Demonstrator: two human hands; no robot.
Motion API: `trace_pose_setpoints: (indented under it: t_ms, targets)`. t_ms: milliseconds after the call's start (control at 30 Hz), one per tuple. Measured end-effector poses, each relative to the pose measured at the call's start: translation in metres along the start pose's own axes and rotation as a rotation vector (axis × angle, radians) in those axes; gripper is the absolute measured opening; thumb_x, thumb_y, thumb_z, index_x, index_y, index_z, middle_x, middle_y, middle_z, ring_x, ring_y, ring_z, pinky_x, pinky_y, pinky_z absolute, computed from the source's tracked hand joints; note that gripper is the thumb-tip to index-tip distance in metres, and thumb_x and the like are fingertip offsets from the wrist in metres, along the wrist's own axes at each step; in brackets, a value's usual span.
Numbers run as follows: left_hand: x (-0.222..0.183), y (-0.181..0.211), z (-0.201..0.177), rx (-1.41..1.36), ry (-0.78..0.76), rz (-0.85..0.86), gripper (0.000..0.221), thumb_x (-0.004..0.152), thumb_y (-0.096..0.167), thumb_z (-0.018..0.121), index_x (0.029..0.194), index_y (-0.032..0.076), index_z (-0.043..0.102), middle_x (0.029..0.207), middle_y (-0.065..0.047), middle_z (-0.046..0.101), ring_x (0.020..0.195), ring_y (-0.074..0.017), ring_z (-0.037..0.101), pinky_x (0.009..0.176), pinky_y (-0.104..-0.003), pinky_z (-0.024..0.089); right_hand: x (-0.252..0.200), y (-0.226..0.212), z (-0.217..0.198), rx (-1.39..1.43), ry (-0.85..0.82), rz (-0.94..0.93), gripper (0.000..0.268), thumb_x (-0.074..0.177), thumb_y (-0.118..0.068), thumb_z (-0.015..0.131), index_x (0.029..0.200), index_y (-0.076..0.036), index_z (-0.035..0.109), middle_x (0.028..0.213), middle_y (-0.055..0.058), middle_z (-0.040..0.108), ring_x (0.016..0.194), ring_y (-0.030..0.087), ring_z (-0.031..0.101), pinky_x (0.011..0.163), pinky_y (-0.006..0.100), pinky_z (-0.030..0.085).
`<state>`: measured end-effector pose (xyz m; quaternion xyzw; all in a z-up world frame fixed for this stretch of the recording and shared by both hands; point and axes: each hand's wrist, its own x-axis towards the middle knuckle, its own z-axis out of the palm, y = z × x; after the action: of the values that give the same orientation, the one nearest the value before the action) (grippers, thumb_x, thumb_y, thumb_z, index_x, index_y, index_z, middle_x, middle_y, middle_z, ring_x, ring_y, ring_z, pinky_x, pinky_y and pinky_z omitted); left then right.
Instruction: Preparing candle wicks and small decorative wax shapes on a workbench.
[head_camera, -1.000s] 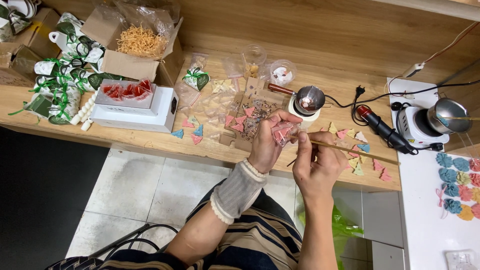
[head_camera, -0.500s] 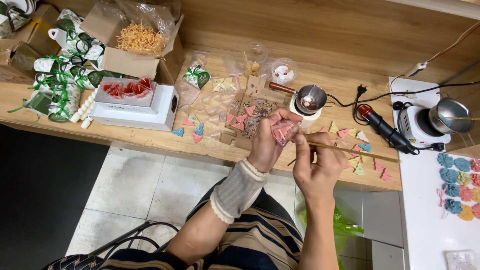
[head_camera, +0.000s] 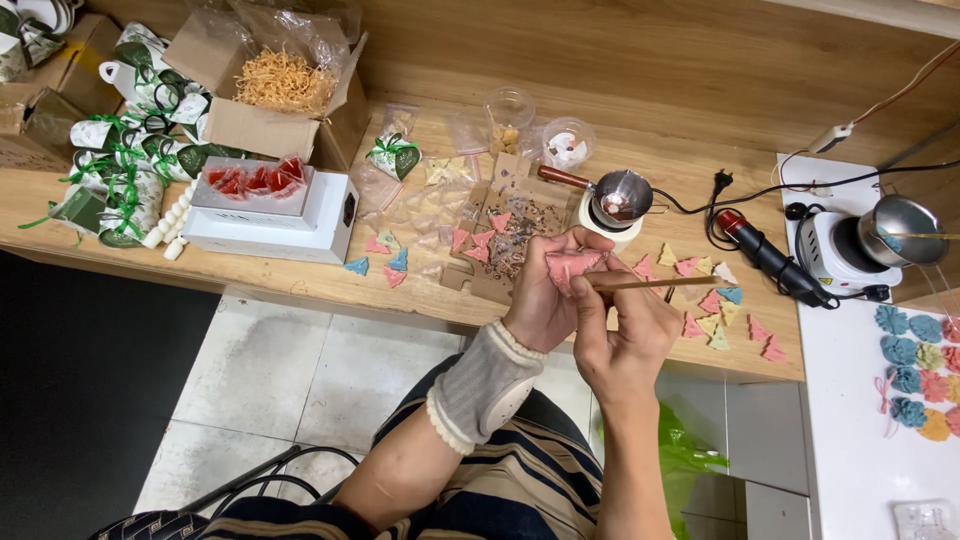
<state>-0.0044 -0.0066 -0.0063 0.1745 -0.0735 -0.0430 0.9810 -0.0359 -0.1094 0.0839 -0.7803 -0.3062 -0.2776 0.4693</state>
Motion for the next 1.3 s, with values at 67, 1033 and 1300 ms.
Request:
trace_pose_setpoints:
  t_ms: [67, 1033, 1300]
  targets:
    - [-0.001, 0.006, 0.012, 0.007, 0.037, -0.034, 0.052, 0.11, 0.043, 0.026, 0.12, 0.002, 0.057, 0.106, -0.014, 0.068, 0.097, -0.025, 0.068, 0.089, -0.039, 0.058, -0.001, -0.001, 0.0, 0.042, 0.016, 0.03, 0.007, 0.097, 0.0, 0.071, 0.091, 0.003, 0.068, 0.077, 0.01, 0.07, 0.072, 0.017, 0.068, 0.107, 0.039, 0.057]
    - [0.015, -0.018, -0.039, 0.068, 0.19, 0.02, 0.045, 0.109, 0.031, 0.029, 0.115, -0.002, 0.06, 0.077, -0.004, 0.05, 0.073, -0.0152, 0.048, 0.07, -0.034, 0.044, -0.018, 0.085, 0.007, 0.257, 0.178, 0.564, 0.034, 0.104, -0.01, 0.073, 0.075, -0.001, 0.058, 0.06, 0.0, 0.055, 0.053, 0.004, 0.044, 0.051, 0.022, 0.032]
    - [0.016, -0.023, -0.043, 0.101, 0.208, -0.004, 0.046, 0.109, 0.029, 0.027, 0.112, -0.002, 0.06, 0.081, -0.005, 0.052, 0.073, -0.0148, 0.047, 0.068, -0.033, 0.043, -0.011, 0.078, 0.006, 0.09, 0.189, 0.528, 0.032, 0.106, -0.014, 0.073, 0.078, -0.001, 0.062, 0.059, 0.001, 0.057, 0.052, 0.003, 0.046, 0.05, 0.021, 0.033]
